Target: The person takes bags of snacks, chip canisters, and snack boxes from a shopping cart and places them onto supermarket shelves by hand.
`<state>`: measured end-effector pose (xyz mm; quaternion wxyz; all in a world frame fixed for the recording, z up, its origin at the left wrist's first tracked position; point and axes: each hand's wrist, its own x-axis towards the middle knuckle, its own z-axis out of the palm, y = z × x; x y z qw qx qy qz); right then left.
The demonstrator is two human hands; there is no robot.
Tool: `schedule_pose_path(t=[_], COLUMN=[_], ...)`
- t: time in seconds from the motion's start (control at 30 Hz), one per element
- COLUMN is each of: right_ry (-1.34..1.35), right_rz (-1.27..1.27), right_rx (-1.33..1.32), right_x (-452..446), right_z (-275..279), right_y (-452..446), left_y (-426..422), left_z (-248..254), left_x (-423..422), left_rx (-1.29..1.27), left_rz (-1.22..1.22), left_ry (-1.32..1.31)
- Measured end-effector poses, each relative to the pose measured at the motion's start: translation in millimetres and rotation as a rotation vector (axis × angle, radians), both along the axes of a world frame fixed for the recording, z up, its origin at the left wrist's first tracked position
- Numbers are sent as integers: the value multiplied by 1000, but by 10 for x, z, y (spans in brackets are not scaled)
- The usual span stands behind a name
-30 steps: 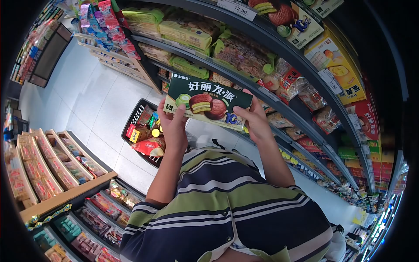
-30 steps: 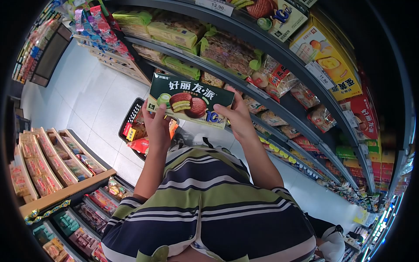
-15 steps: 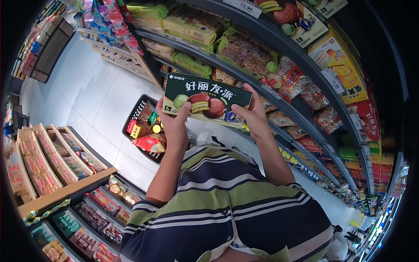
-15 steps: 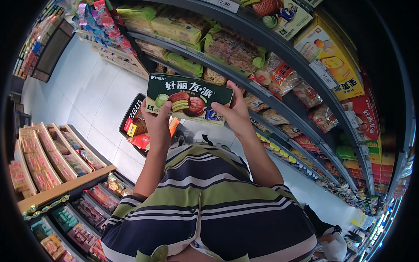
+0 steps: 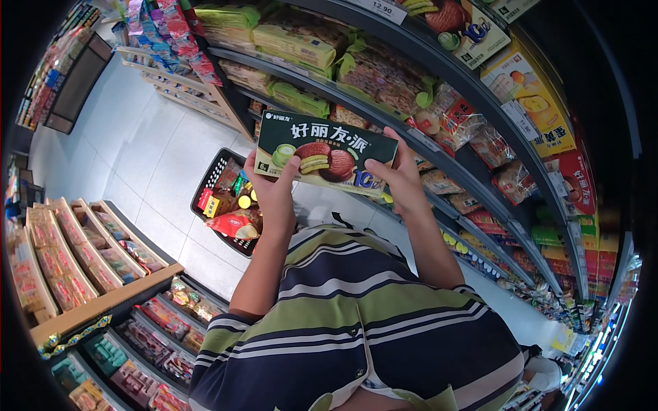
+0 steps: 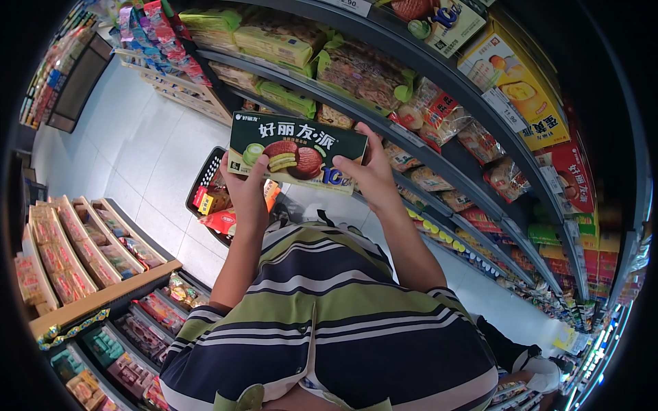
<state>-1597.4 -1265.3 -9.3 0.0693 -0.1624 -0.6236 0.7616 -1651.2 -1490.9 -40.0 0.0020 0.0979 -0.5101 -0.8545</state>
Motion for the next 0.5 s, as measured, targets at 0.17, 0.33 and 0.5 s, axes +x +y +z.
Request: schedule_pose_path(t=[0.17,0.33,0.5], right_ry=[-43,-40,-10], right_rz=[-42,-52,-53], right_rx=[-17,-47,-72], right_x=[2,8,-11], right_z=[74,111,99], right_y=[30,63,119], left_y=[6,0,-4], left_z=[83,48,55], left_x=[27,14,17], left_rx=[152,198,195], left_rz=[-35,-67,-80], left_ry=[-64,-80,-73])
